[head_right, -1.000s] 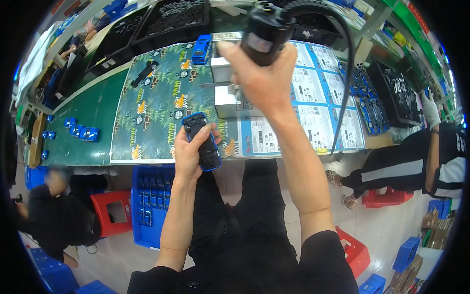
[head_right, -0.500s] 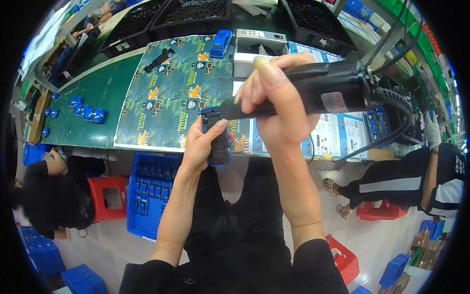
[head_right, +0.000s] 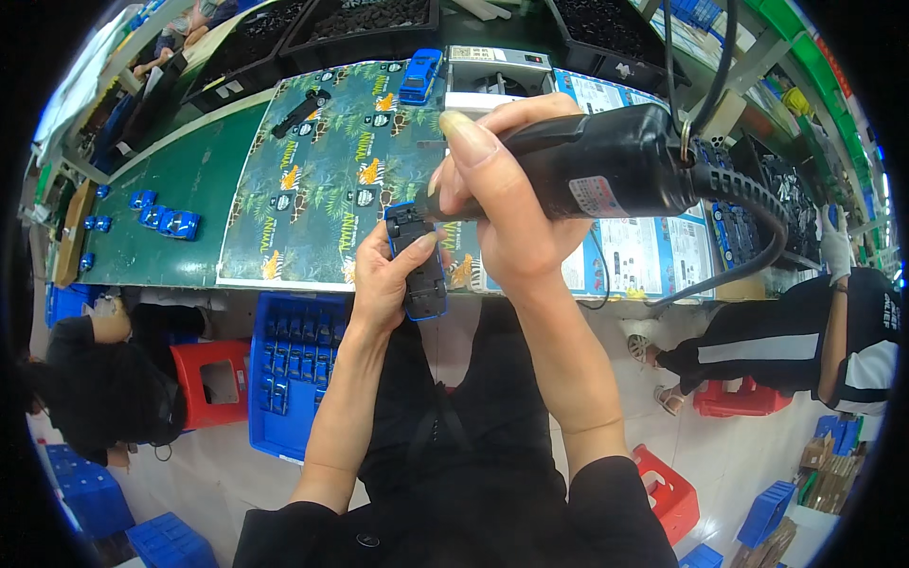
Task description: Assembling plastic toy cars using an electric screwdriver at a factory workbench.
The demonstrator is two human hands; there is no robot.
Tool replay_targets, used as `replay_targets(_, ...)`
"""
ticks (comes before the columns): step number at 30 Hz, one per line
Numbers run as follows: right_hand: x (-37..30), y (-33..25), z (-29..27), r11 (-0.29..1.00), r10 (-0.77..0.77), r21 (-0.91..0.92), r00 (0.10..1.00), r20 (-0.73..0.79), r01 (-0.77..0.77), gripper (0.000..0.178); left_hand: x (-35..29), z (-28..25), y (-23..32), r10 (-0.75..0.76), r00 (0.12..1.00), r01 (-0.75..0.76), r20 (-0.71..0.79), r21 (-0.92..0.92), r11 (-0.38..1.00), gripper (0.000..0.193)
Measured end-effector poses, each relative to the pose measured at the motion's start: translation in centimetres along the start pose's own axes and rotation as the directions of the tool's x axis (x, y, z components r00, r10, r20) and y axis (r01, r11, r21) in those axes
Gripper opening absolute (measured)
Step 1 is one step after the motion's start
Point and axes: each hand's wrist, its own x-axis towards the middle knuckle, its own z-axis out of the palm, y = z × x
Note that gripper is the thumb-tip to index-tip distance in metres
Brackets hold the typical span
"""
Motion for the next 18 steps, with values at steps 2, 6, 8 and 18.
replay_targets(2,0.0,0.0,0.0,1.000,-0.025,-0.015,1.000,-0.008,0.025,0.017,0.1,-0.1,-0.1,0.021,1.000,-0.021,0.005,0.025,0.999,0.025)
replay_targets(6,0.0,-0.4,0.0,0.999,-0.024,-0.037,1.000,-0.020,0.023,0.017,0.4,-1.4,0.5,-0.103,0.994,0.105,0.030,-0.057,0.993,0.026)
replay_targets(8,0.0,-0.7,0.5,1.000,-0.012,-0.023,0.999,-0.046,0.011,0.018,0.6,-2.1,0.7,-0.184,0.982,0.187,0.036,-0.154,0.970,0.025)
replay_targets(18,0.1,-2.1,0.8,0.999,-0.015,0.042,0.997,-0.075,0.018,0.021,0.8,-3.7,-0.1,-0.148,0.983,0.176,0.106,-0.344,0.922,0.033)
